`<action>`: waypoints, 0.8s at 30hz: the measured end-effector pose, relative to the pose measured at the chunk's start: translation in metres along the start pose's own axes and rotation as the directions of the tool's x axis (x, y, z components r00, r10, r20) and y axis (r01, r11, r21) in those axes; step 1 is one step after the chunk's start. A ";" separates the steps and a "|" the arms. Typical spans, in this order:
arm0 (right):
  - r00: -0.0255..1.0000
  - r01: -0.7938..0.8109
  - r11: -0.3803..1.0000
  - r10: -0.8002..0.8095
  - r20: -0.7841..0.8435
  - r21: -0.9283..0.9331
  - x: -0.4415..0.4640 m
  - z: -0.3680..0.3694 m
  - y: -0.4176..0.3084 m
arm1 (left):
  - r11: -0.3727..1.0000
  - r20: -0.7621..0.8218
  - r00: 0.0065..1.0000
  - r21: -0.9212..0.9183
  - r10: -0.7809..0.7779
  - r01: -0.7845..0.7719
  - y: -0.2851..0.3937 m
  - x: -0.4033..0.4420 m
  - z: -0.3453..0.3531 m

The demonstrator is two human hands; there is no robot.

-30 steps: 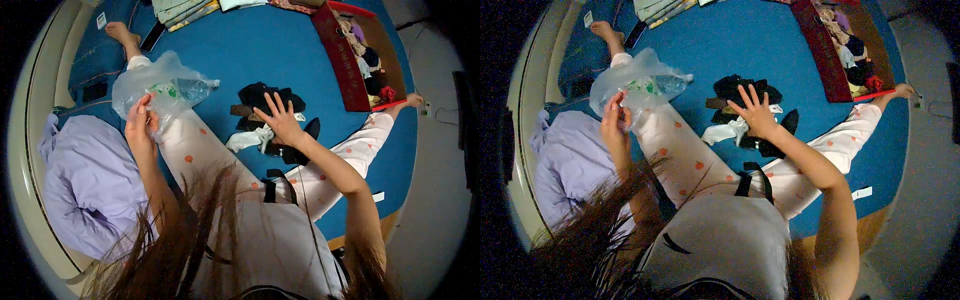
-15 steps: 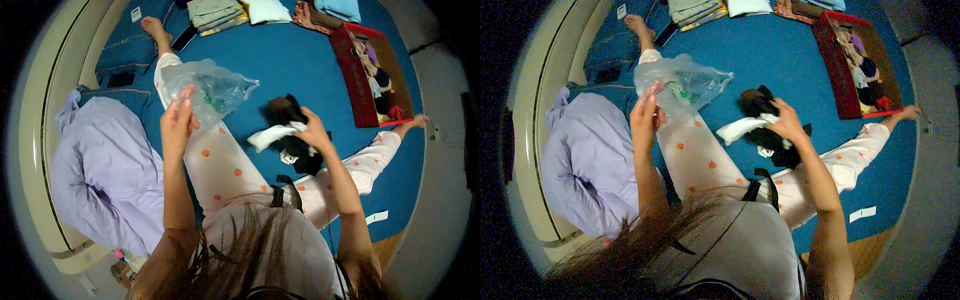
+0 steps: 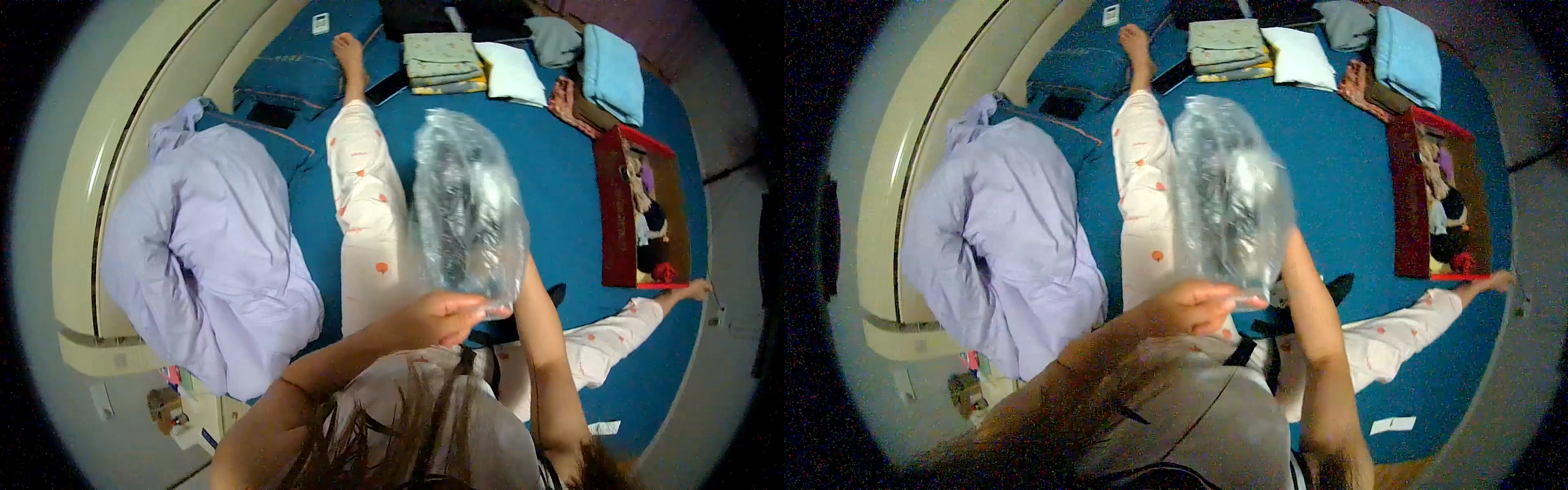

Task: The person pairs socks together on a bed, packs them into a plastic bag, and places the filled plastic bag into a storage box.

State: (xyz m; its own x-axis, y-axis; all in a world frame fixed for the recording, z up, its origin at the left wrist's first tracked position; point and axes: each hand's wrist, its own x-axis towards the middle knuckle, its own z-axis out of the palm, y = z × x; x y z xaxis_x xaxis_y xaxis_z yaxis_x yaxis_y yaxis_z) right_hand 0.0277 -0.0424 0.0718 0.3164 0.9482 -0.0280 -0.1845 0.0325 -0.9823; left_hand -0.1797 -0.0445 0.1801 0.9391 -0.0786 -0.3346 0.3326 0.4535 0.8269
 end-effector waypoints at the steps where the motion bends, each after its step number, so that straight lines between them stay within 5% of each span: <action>1: 0.998 -0.028 0.990 0.037 -0.060 0.137 0.008 -0.003 -0.003 | 0.998 0.028 1.000 -0.066 -0.009 0.011 -0.007 0.000 0.002; 4: 0.969 -0.041 0.894 0.145 -0.199 0.447 0.026 -0.027 -0.015 | 0.991 -0.034 0.996 -0.108 0.077 -0.080 -0.014 0.002 -0.001; 5: 0.951 -0.042 0.878 0.182 -0.250 0.477 0.029 -0.037 -0.017 | 0.975 -0.061 0.975 -0.041 0.214 -0.217 -0.021 0.012 -0.013; 7: 0.862 -0.136 0.943 0.264 -0.432 0.305 0.031 -0.057 -0.015 | 0.947 -0.233 0.919 0.125 0.319 -0.297 0.002 0.028 -0.024; 8: 0.722 -0.255 0.964 0.242 -0.648 0.076 0.027 -0.066 -0.009 | 0.918 -0.280 0.876 0.072 0.393 -0.389 0.005 0.041 -0.034; 9: 0.861 -0.138 0.939 -0.043 -0.508 -0.314 0.005 -0.069 -0.008 | 0.899 -0.315 0.844 0.101 0.435 -0.426 0.008 0.058 -0.046; 10: 0.935 0.030 0.771 -0.247 -0.255 -0.636 -0.023 -0.069 -0.013 | 0.891 -0.355 0.820 0.109 0.449 -0.440 0.005 0.073 -0.058; 11: 0.949 0.120 0.729 -0.285 -0.139 -0.674 -0.050 -0.064 -0.028 | 0.871 -0.375 0.787 0.177 0.490 -0.458 0.003 0.088 -0.070; 14: 0.960 -0.081 0.902 -0.043 -0.276 -0.424 -0.128 -0.079 -0.026 | 0.890 -0.389 0.806 0.092 0.445 -0.447 0.001 0.103 -0.083; 16: 0.853 -0.316 0.753 -0.041 -0.520 -0.578 -0.166 -0.078 -0.001 | 0.892 -0.396 0.808 0.072 0.436 -0.446 -0.003 0.103 -0.080; 17: 0.885 -0.339 0.459 -0.141 -0.444 -0.822 -0.186 -0.080 0.024 | 0.895 -0.382 0.820 0.051 0.427 -0.442 -0.007 0.103 -0.079; 18: 0.854 -0.455 0.435 -0.035 -0.519 -0.777 -0.207 -0.072 0.056 | 0.896 -0.367 0.829 0.032 0.422 -0.442 -0.010 0.104 -0.078; 19: 0.876 -0.478 0.237 0.057 -0.479 -0.846 -0.223 -0.060 0.080 | 0.896 -0.355 0.835 0.015 0.419 -0.443 -0.012 0.106 -0.078; 23: 0.828 -0.550 0.191 -0.004 -0.561 -0.813 -0.210 -0.013 0.092 | 0.906 -0.372 0.841 0.000 0.392 -0.423 -0.012 0.101 -0.075; 24: 0.868 -0.435 0.219 -0.154 -0.471 -0.873 -0.206 -0.018 0.102 | 0.910 -0.377 0.841 0.012 0.387 -0.414 -0.011 0.098 -0.075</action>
State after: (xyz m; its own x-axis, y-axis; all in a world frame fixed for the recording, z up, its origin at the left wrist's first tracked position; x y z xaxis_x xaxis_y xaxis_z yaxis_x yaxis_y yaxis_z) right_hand -0.0394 -0.2402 -0.0258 0.7418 0.6694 0.0396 0.6345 -0.6815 -0.3646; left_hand -0.0974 0.0091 0.1043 0.8863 0.4441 -0.1316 -0.0849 0.4351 0.8964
